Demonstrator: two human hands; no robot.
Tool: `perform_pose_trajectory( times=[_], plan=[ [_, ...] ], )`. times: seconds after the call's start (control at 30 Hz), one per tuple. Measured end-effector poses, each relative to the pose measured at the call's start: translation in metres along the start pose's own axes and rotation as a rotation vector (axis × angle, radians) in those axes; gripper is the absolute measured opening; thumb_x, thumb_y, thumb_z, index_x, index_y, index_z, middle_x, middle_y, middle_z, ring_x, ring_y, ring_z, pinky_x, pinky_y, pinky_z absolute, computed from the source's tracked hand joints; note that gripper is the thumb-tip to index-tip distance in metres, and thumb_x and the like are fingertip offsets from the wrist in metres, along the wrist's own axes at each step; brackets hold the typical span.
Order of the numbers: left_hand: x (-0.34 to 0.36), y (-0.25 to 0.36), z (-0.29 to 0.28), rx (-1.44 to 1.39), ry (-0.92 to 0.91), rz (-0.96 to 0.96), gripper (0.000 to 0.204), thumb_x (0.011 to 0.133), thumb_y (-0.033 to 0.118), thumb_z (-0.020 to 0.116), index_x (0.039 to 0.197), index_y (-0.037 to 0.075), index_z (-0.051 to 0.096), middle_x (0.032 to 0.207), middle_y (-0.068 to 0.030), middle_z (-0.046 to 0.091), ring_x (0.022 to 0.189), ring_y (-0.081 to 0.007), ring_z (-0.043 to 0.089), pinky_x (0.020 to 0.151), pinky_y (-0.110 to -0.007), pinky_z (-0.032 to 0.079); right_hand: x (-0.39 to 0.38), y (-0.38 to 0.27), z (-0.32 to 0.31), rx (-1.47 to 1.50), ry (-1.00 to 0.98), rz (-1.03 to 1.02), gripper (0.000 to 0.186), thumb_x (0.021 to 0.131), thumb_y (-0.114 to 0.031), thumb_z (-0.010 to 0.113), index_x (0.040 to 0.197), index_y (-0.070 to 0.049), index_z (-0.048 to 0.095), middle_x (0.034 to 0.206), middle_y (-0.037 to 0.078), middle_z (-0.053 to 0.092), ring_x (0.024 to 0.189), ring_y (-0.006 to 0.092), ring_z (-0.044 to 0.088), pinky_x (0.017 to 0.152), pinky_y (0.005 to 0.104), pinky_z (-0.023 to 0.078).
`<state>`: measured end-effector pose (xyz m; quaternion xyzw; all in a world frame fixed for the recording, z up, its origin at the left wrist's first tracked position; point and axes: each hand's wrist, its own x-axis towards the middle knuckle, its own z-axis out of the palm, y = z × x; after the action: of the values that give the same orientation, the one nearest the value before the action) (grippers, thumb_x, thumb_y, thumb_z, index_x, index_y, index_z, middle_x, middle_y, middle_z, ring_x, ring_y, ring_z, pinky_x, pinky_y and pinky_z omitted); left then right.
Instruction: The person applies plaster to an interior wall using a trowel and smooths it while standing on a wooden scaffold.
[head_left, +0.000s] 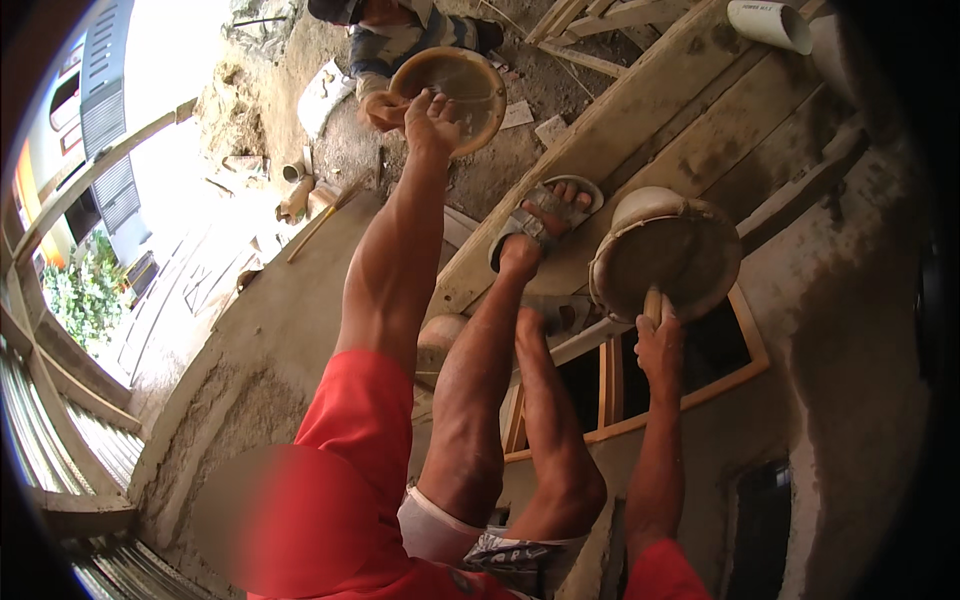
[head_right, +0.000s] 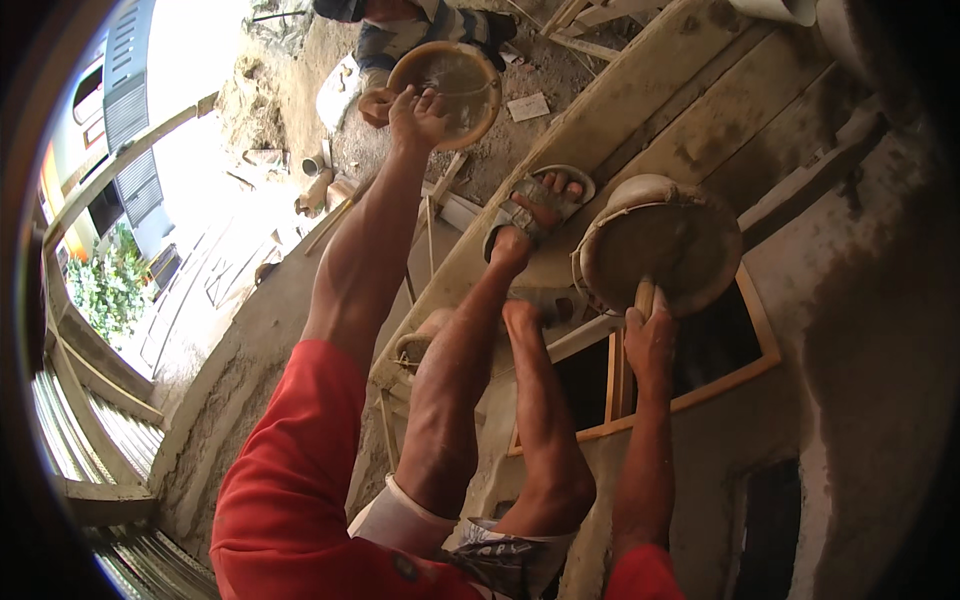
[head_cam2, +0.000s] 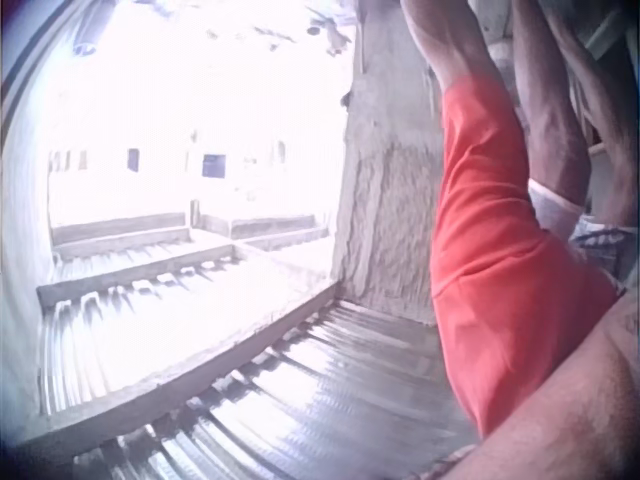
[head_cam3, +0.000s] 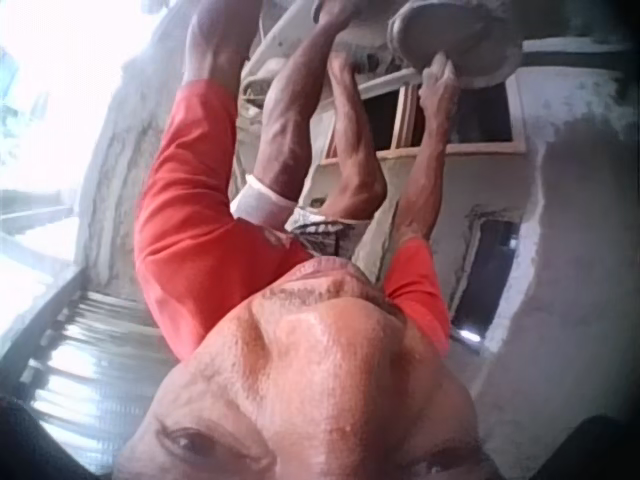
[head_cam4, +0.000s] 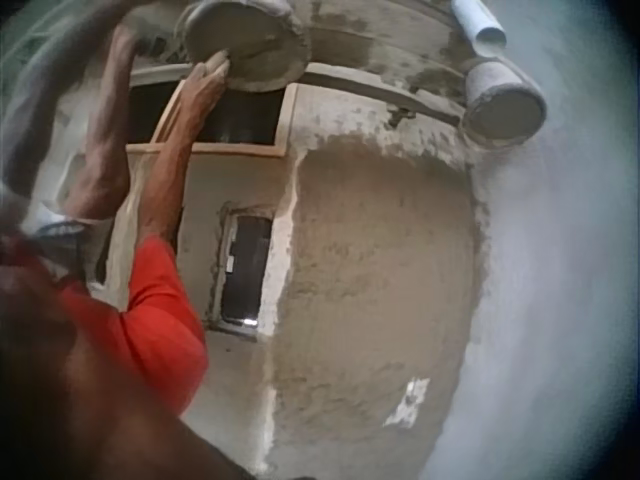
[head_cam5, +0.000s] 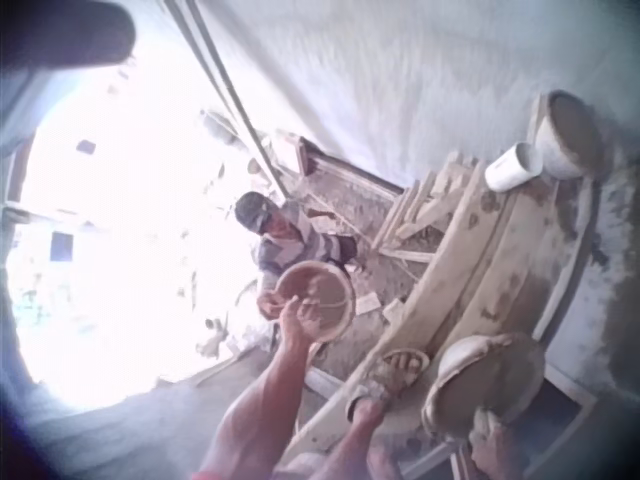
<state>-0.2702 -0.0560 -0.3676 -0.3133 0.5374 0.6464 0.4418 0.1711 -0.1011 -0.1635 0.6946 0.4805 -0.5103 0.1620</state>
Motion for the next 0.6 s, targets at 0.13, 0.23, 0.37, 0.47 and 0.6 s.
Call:
perform_pose_trajectory(
  times=[0.13, 0.23, 0.37, 0.47, 0.6],
  plan=[
    [-0.009, 0.012, -0.008, -0.201, 0.125, -0.03, 0.021, 0.08, 0.012, 0.065, 0.094, 0.017, 0.05, 0.086, -0.0029, 0.047, 0.085, -0.0245, 0.048, 0.088, -0.049, 0.039, -0.001, -0.01, 0.001, -0.03, -0.008, 0.018, 0.057, 0.085, -0.015, 0.054, 0.134, 0.011, 0.043, 0.123, 0.034, 0.055, 0.117, 0.0432, 0.054, 0.099, 0.0447, 0.044],
    [-0.029, 0.018, 0.006, -0.168, 0.138, 0.054, 0.019, 0.085, 0.015, 0.058, 0.094, 0.008, 0.043, 0.086, -0.0047, 0.043, 0.086, -0.0245, 0.048, 0.098, -0.049, 0.036, 0.001, -0.007, 0.002, -0.037, -0.015, 0.064, 0.058, 0.084, -0.015, 0.055, 0.134, 0.01, 0.043, 0.124, 0.033, 0.055, 0.117, 0.0426, 0.054, 0.1, 0.0445, 0.043],
    [-0.072, 0.046, 0.021, -0.141, 0.1, 0.063, 0.022, 0.081, 0.008, 0.058, 0.097, 0.005, 0.043, 0.082, -0.0064, 0.043, 0.078, -0.0257, 0.047, 0.092, -0.048, 0.042, -0.002, -0.003, -0.004, -0.027, 0.043, 0.008, 0.058, 0.083, -0.016, 0.056, 0.134, 0.008, 0.044, 0.123, 0.032, 0.056, 0.116, 0.0428, 0.055, 0.1, 0.0448, 0.043],
    [-0.138, 0.063, 0.051, -0.075, 0.07, -0.018, 0.015, 0.077, 0.005, 0.059, 0.079, 0.008, 0.044, 0.071, -0.0042, 0.041, 0.067, -0.0232, 0.042, 0.079, -0.045, 0.044, -0.008, -0.01, -0.011, -0.075, 0.058, 0.036, 0.058, 0.084, -0.019, 0.056, 0.135, 0.006, 0.045, 0.121, 0.032, 0.058, 0.115, 0.0428, 0.056, 0.1, 0.0451, 0.044],
    [-0.218, 0.077, 0.094, 0.125, -0.13, -0.043, 0.011, 0.08, 0.008, 0.057, 0.079, 0.007, 0.046, 0.072, -0.006, 0.045, 0.07, -0.0241, 0.044, 0.082, -0.044, 0.044, -0.026, -0.011, -0.029, -0.159, 0.047, 0.062, 0.058, 0.086, -0.018, 0.056, 0.138, 0.004, 0.043, 0.113, 0.031, 0.062, 0.105, 0.042, 0.062, 0.091, 0.0455, 0.05]
  ],
)
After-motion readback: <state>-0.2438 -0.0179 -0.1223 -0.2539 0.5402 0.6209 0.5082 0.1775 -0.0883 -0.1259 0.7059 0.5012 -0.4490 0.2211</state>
